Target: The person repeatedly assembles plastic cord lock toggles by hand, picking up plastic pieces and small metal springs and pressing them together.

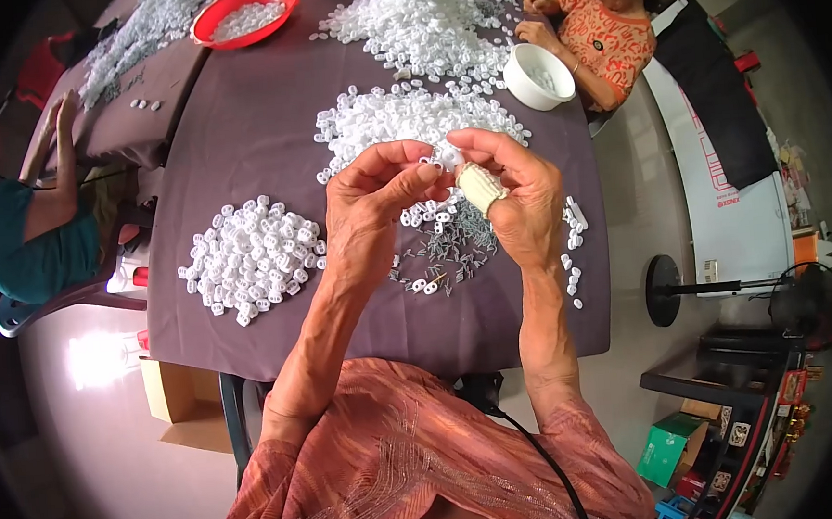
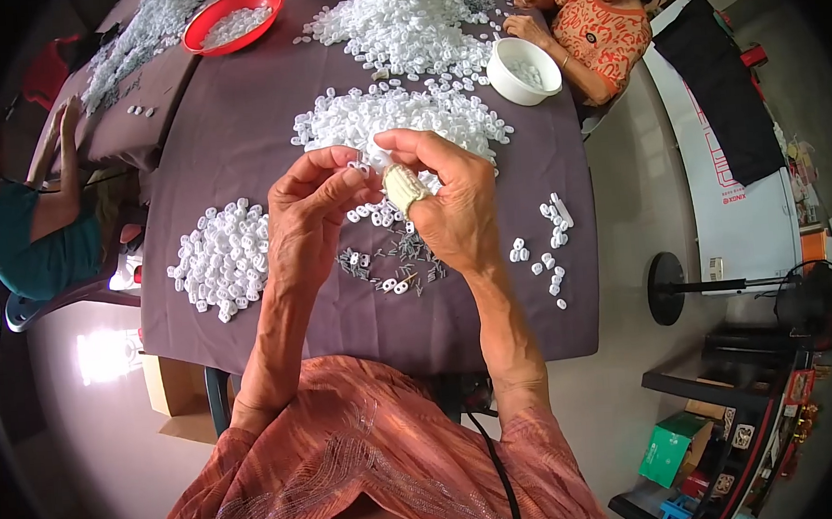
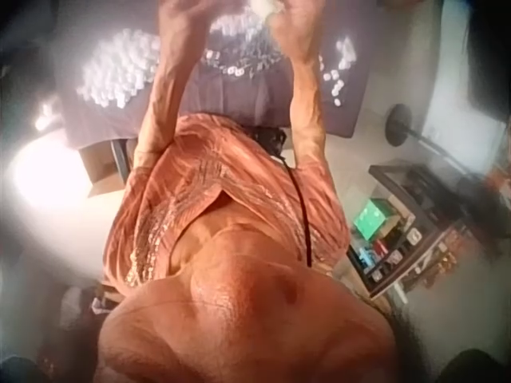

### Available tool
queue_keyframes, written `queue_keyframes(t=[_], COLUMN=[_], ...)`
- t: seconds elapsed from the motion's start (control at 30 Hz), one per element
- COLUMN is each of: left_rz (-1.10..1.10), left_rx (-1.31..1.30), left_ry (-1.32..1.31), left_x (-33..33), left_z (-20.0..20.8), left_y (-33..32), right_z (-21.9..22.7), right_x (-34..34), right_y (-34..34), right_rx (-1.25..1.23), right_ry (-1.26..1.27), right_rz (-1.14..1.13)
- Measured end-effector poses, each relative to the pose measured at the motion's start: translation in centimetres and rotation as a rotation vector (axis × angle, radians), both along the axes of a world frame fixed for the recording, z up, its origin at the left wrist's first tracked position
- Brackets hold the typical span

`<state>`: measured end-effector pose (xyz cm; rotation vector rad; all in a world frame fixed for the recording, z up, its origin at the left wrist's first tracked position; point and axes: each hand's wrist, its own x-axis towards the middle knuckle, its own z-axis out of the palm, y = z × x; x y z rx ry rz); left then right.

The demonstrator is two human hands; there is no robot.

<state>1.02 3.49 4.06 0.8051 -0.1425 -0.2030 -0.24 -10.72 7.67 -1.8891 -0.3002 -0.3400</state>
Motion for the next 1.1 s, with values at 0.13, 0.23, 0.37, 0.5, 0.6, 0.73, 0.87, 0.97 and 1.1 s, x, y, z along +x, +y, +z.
queue_keyframes(t=[0.13,0.23,0.37,0.5,0.6,0.73,0.87,0.97,1.1], left_rz=[-0.005,-0.016,0.000,0.040,0.094,0.105,0.079,0.060,0.044], left_rx=[-0.021,-0.059,-0.082,-0.059,0.016,-0.022,-0.054,-0.030,-0.024], left_ry=[0.008,0.040,0.058,0.032,-0.002,0.019,0.055,0.050,0.045], left_x=[-0.1,-0.1,-0.2,-0.4,-0.6,-0.6,-0.6,-0.5,-0.5], left_z=[0.1,-0.2,0.0,-0.2,-0.1,-0.1,-0.3,-0.4,-0.3], left_y=[0.0,0.0,-0.1,-0.1,-0.1,0.0,0.0,-0.1,-0.1], right_z=[-0.3,-0.9,-1.0,-1.0,-1.1,-0.9,-1.1,-1.3,-0.9], right_x=[0.4,1.4,1.2,0.5,0.4,0.1,0.2,0.1,0.3], right_y=[-0.7,-1.2,-1.1,-0.1,0.4,0.9,0.6,0.3,0.3], right_rx=[-0.031,-0.032,-0.093,0.018,-0.100,-0.036,0.006,0.064,0.149], right_ry=[0.008,-0.236,-0.236,-0.126,-0.199,-0.173,-0.073,-0.048,0.006], right_rz=[0.073,0.216,0.161,0.142,0.064,0.020,0.011,0.036,0.010])
